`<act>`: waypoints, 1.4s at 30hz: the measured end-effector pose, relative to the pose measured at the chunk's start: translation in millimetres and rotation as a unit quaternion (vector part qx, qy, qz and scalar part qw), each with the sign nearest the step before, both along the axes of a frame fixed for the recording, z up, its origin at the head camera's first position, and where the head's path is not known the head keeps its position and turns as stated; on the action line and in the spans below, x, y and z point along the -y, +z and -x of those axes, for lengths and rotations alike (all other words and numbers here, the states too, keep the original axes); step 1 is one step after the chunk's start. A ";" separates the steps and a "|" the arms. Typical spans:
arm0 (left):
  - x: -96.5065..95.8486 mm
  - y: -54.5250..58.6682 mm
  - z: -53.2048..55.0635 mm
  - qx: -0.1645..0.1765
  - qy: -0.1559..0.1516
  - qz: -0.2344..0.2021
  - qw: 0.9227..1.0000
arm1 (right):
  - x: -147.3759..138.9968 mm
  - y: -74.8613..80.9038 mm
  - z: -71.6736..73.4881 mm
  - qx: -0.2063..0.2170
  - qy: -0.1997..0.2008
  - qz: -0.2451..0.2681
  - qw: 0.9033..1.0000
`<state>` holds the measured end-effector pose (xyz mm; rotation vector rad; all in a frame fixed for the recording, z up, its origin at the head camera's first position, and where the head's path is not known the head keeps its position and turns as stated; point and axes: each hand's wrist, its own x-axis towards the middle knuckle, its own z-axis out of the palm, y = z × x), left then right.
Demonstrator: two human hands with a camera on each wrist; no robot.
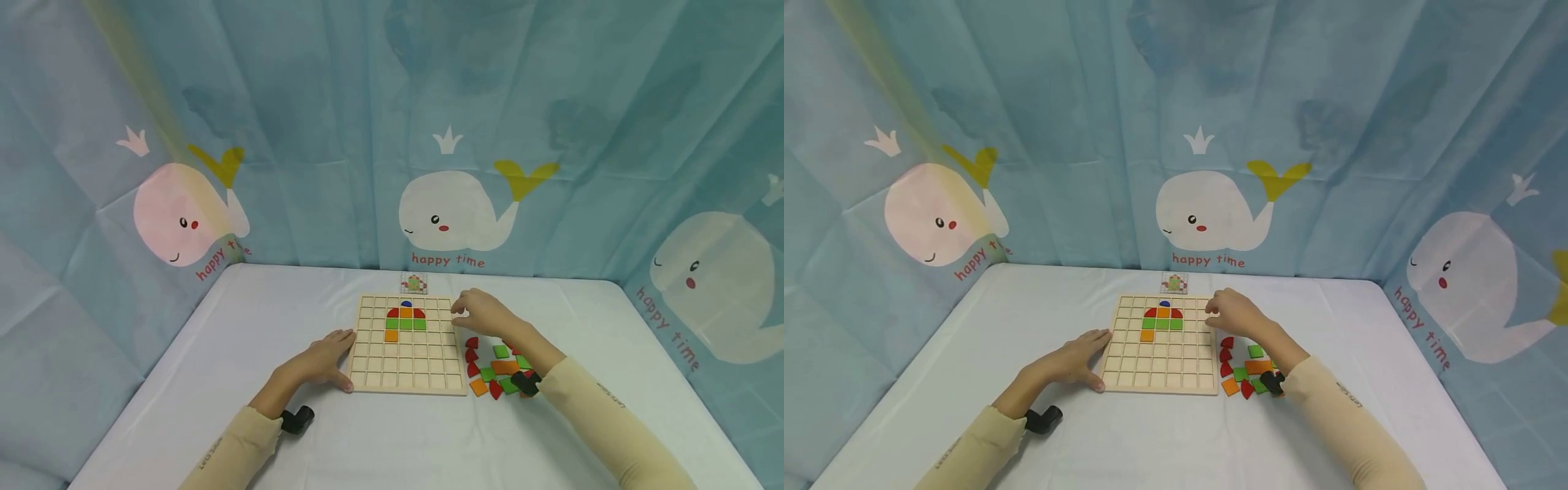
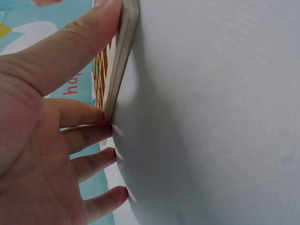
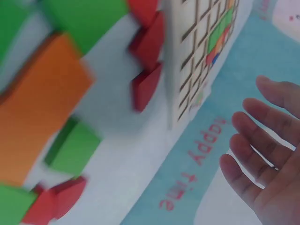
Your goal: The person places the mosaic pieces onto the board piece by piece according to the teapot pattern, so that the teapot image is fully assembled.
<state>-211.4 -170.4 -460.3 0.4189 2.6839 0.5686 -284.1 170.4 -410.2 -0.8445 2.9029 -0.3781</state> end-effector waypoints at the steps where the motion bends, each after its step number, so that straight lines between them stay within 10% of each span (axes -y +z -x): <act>1: -0.1 -0.1 0.0 0.000 0.000 -0.001 1.000 | -4.3 0.1 -1.1 0.005 -0.008 -0.002 1.000; 16: -0.2 -1.7 -1.4 0.004 0.002 -0.002 1.000 | -57.6 -22.0 -20.0 0.093 -0.084 0.000 0.992; 42: 1.7 -5.2 2.6 -0.001 0.001 0.004 1.000 | -76.6 -39.4 -30.9 0.076 -0.059 -0.018 0.995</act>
